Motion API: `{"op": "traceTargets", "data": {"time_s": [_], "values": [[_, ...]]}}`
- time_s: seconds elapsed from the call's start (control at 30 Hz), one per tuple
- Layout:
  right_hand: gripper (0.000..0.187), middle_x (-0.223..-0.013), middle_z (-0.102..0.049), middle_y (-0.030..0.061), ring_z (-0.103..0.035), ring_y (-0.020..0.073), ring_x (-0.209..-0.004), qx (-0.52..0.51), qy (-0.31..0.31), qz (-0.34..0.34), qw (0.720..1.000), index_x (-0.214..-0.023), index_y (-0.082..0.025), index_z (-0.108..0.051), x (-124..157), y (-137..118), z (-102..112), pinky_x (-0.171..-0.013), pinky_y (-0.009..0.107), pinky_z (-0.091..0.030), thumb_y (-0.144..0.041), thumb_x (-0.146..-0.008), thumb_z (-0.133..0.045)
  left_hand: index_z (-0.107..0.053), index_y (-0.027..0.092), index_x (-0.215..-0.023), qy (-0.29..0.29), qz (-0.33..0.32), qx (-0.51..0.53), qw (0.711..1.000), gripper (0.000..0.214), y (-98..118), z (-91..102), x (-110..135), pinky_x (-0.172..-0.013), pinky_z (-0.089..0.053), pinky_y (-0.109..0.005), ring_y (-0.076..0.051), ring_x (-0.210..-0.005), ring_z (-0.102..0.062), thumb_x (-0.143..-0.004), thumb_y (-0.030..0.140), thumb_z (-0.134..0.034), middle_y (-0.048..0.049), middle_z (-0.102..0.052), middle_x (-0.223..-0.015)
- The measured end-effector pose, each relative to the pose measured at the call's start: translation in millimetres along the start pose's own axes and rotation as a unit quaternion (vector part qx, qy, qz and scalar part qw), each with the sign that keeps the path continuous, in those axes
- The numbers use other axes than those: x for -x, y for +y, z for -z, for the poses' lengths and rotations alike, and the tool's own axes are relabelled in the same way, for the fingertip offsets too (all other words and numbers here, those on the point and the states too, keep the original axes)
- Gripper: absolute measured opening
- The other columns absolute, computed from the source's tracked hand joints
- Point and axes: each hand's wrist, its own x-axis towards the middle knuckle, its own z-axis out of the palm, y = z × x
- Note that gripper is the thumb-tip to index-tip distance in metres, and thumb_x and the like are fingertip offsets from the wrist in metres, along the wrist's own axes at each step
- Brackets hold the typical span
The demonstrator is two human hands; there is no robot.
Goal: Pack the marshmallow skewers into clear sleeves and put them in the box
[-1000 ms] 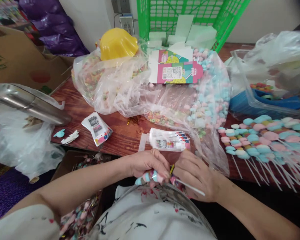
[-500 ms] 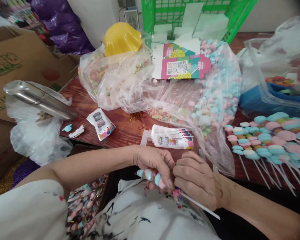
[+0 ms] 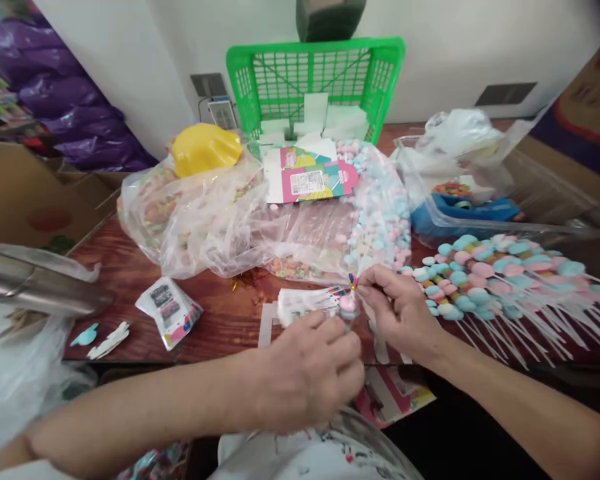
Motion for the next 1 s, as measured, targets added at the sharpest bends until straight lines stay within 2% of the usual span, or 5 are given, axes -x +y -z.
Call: {"op": "traceTargets", "data": {"time_s": [0.2,0.4,0.5,0.73,1.0], "values": [[0.023,-0.059,-0.046,-0.0035,-0.042,0.0092,-0.053,-0.255,-0.045,-0.154,0.954,-0.066,-0.019,-0.047,21.2,-40.5,-12.1,-0.049,0.021,-0.036,-0.027,-0.088,-0.046,-0.072,0.02,-0.089,0.189,0.182,0.408,0.874,0.029,-31.5,-21.0,-7.1,-0.08,-0.049,-0.034,-0.023,-0.09,-0.063,-0.091,0.033,-0.047,-0.0081,-0.068,-0.088],[0.024,-0.057,-0.044,-0.0033,-0.04,0.0095,-0.054,-0.253,-0.02,-0.193,0.948,-0.064,-0.019,-0.046,18.4,-30.2,-20.4,-0.05,0.022,-0.034,-0.03,-0.085,-0.049,-0.069,0.029,-0.11,0.386,0.235,0.493,0.744,0.032,-17.8,-18.2,6.6,-0.102,-0.04,-0.035,-0.022,-0.123,-0.05,-0.078,0.035,-0.069,-0.0044,-0.058,-0.131],[0.02,-0.061,-0.047,-0.0027,-0.042,0.0102,-0.057,-0.25,0.002,-0.164,0.954,-0.068,-0.019,-0.05,14.5,-27.7,-29.5,-0.054,0.022,-0.036,-0.029,-0.084,-0.051,-0.062,0.025,-0.12,0.264,0.279,0.56,0.734,0.04,-11.0,-30.4,22.7,-0.094,-0.045,-0.032,-0.02,-0.108,-0.058,-0.083,0.038,-0.063,-0.0062,-0.063,-0.119],[0.024,-0.057,-0.041,-0.0049,-0.037,0.0083,-0.051,-0.367,-0.05,-0.222,0.902,-0.065,-0.019,-0.043,18.2,-31.6,-93.1,-0.049,0.02,-0.034,-0.03,-0.085,-0.048,-0.071,0.015,-0.081,0.212,0.345,0.26,0.877,0.022,1.2,-23.7,56.8,-0.068,-0.041,-0.025,-0.015,-0.069,-0.053,-0.086,0.029,-0.054,-0.004,-0.061,-0.072],[0.013,-0.088,-0.061,0.0047,-0.056,0.0173,-0.078,-0.011,-0.28,-0.036,0.959,-0.086,-0.019,-0.06,70.2,-32.8,-58.3,-0.069,0.03,-0.04,-0.01,-0.085,-0.049,-0.063,0.02,-0.055,-0.115,0.593,0.063,0.794,0.02,21.3,-26.8,217.3,-0.061,-0.042,-0.03,-0.02,-0.058,-0.057,-0.069,0.028,-0.051,-0.0032,-0.062,-0.058]]}}
